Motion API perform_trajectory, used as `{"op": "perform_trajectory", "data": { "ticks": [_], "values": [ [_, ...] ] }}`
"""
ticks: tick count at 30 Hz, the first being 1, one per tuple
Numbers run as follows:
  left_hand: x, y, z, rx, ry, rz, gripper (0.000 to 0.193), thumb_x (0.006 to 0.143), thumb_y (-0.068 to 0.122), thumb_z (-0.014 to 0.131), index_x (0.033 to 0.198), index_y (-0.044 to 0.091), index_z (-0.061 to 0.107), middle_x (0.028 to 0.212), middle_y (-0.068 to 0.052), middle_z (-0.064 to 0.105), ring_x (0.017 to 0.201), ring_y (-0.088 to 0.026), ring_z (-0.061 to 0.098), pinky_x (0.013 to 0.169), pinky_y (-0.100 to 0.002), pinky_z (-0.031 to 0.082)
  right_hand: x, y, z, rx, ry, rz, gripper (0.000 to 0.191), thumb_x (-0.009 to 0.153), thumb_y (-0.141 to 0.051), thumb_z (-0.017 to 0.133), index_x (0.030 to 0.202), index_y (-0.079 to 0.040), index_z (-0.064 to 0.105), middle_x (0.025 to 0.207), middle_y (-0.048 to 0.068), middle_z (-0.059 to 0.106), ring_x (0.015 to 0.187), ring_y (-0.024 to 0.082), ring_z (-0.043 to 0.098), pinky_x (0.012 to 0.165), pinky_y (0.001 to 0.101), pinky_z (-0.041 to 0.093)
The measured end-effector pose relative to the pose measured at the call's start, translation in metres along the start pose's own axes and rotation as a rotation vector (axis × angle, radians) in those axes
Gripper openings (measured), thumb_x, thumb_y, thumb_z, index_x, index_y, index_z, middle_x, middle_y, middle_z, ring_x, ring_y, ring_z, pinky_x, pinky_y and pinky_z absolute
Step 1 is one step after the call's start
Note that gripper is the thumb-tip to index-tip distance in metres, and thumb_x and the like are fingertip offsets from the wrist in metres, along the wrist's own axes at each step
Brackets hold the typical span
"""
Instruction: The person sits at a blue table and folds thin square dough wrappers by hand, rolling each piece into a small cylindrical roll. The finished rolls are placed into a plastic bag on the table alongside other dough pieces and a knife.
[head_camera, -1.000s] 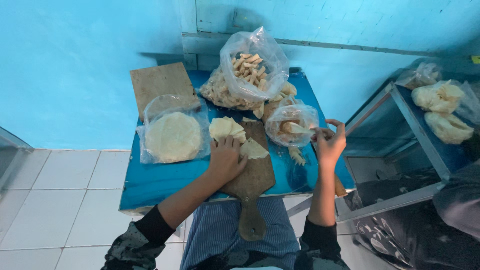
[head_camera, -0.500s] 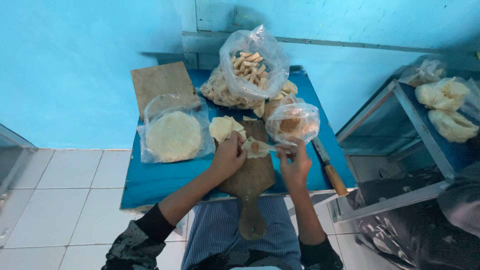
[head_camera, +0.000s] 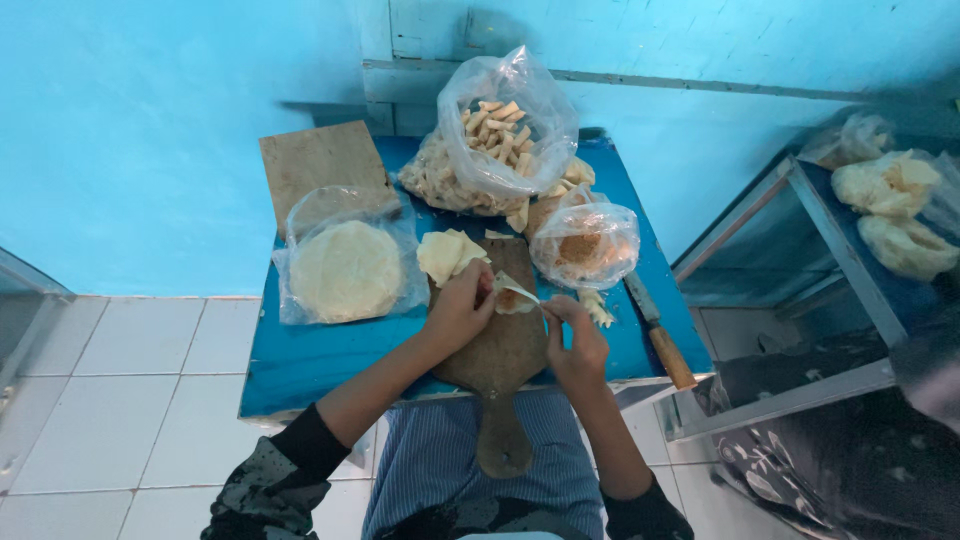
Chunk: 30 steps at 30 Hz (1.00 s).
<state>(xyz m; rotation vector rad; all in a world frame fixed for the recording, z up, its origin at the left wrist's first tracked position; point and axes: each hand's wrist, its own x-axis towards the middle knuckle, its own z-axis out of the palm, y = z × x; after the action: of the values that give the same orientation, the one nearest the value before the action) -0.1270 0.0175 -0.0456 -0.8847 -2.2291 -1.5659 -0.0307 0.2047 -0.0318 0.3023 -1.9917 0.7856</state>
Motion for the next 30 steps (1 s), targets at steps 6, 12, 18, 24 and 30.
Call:
{"op": "perform_trajectory", "data": {
  "ticks": [6, 12, 18, 24, 30],
  "values": [
    [0.0, 0.007, -0.006, 0.041, -0.041, 0.012, 0.026, 0.089, 0.002, 0.068, 0.107, 0.004, 0.049, 0.085, -0.014, 0.065, 0.081, -0.031, 0.071, 0.07, -0.041, 0.055, -0.002, 0.002, -0.003, -0.037, -0.095, -0.04, 0.028, 0.088, 0.006, 0.078, 0.112, -0.001, 0.065, 0.109, 0.014, 0.075, 0.1, 0.026, 0.078, 0.083, 0.0328, 0.063],
    [0.001, 0.008, -0.006, -0.021, -0.032, 0.089, 0.022, 0.089, 0.001, 0.067, 0.104, 0.004, 0.051, 0.091, -0.013, 0.067, 0.09, -0.032, 0.072, 0.077, -0.042, 0.056, 0.009, 0.019, -0.014, -0.075, 0.115, 0.011, 0.028, 0.09, 0.004, 0.081, 0.109, -0.002, 0.061, 0.106, 0.014, 0.075, 0.088, 0.021, 0.077, 0.075, 0.0302, 0.062],
    [0.003, 0.006, -0.004, -0.034, -0.085, 0.199, 0.016, 0.094, 0.002, 0.06, 0.109, 0.003, 0.054, 0.098, -0.016, 0.064, 0.097, -0.035, 0.068, 0.085, -0.042, 0.052, 0.043, 0.05, -0.029, -0.122, 0.236, 0.269, 0.024, 0.101, 0.002, 0.068, 0.124, 0.003, 0.058, 0.11, 0.015, 0.074, 0.098, 0.028, 0.076, 0.082, 0.0373, 0.061],
    [0.002, 0.008, -0.005, 0.118, -0.155, 0.242, 0.009, 0.09, 0.006, 0.066, 0.095, 0.002, 0.061, 0.096, -0.016, 0.06, 0.093, -0.037, 0.064, 0.08, -0.045, 0.051, 0.035, 0.041, -0.008, -0.47, 0.088, -0.033, 0.036, 0.081, 0.0, 0.075, 0.113, -0.003, 0.061, 0.108, 0.024, 0.065, 0.102, 0.045, 0.059, 0.089, 0.0539, 0.05],
    [-0.001, 0.01, -0.003, 0.151, -0.151, 0.263, 0.009, 0.092, 0.007, 0.067, 0.097, 0.001, 0.063, 0.1, -0.017, 0.059, 0.095, -0.038, 0.063, 0.082, -0.046, 0.051, 0.009, 0.022, 0.02, -0.066, -0.296, 0.247, 0.043, 0.079, -0.001, 0.078, 0.12, -0.007, 0.065, 0.093, 0.013, 0.071, 0.087, 0.031, 0.069, 0.077, 0.0437, 0.054]
  ]
}}
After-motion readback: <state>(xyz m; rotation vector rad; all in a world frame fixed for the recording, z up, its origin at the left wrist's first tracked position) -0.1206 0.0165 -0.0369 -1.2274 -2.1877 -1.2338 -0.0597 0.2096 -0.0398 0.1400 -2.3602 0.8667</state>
